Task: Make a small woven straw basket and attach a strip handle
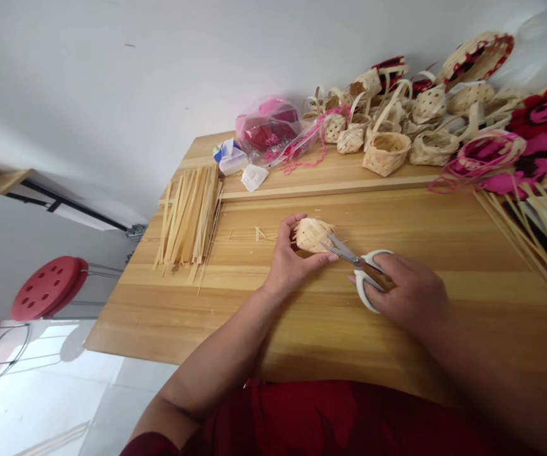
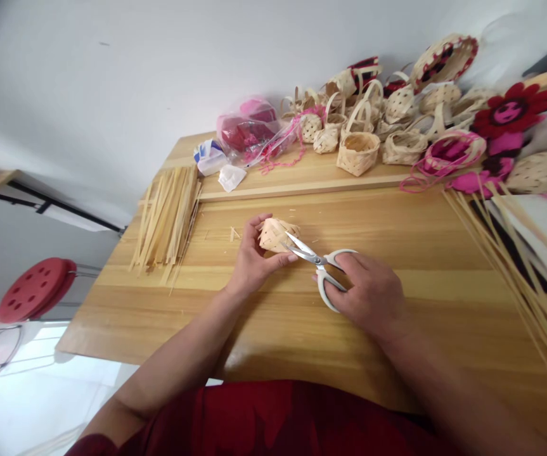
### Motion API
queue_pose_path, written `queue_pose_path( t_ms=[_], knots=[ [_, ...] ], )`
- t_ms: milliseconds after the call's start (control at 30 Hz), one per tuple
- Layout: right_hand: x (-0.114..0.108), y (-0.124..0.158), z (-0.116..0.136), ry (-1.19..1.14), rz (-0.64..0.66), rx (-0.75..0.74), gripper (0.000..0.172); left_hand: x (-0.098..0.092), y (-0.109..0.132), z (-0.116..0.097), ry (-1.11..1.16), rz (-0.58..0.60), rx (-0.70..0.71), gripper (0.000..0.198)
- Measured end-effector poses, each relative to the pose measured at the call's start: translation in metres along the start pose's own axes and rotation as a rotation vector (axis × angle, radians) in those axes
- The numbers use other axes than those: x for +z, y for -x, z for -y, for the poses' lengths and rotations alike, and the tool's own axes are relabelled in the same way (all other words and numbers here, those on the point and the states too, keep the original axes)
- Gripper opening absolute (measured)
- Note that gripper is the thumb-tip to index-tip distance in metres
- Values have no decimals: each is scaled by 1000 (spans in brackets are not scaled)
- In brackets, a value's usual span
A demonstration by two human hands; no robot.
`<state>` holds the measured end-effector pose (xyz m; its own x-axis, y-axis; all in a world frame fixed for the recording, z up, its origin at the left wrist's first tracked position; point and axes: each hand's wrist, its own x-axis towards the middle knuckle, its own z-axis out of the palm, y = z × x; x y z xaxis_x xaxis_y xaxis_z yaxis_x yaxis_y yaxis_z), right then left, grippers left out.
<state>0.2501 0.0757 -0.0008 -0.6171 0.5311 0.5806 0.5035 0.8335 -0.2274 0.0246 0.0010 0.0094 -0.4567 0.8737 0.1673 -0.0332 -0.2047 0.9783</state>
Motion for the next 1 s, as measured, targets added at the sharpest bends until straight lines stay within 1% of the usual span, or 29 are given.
queue_pose_path(
  t_ms=[100, 233, 400, 600, 733, 867, 1000],
  knots=[
    [1, 1, 1, 1, 45, 45, 24, 2, 0, 0, 50, -13, -38, 96],
    [0, 0, 3, -19, 79, 69, 27, 2, 0, 0, 135, 10, -72, 94],
    [-1, 0, 4, -3, 76, 116, 29, -3, -1, 5, 186, 8, -109, 74],
    [-1, 0, 5, -8, 96, 166, 27, -4, -1, 7, 166, -4, -106, 72],
    [-2, -1, 6, -9, 96, 162, 29, -3, -1, 8, 211, -26, -119, 74],
    [-2, 1, 8, -51, 126, 181, 29, -1, 1, 7, 246, -44, -153, 74],
    [1, 5, 10, 8, 94, 194, 29, 2, 4, 3, 197, -74, -109, 73]
  ],
)
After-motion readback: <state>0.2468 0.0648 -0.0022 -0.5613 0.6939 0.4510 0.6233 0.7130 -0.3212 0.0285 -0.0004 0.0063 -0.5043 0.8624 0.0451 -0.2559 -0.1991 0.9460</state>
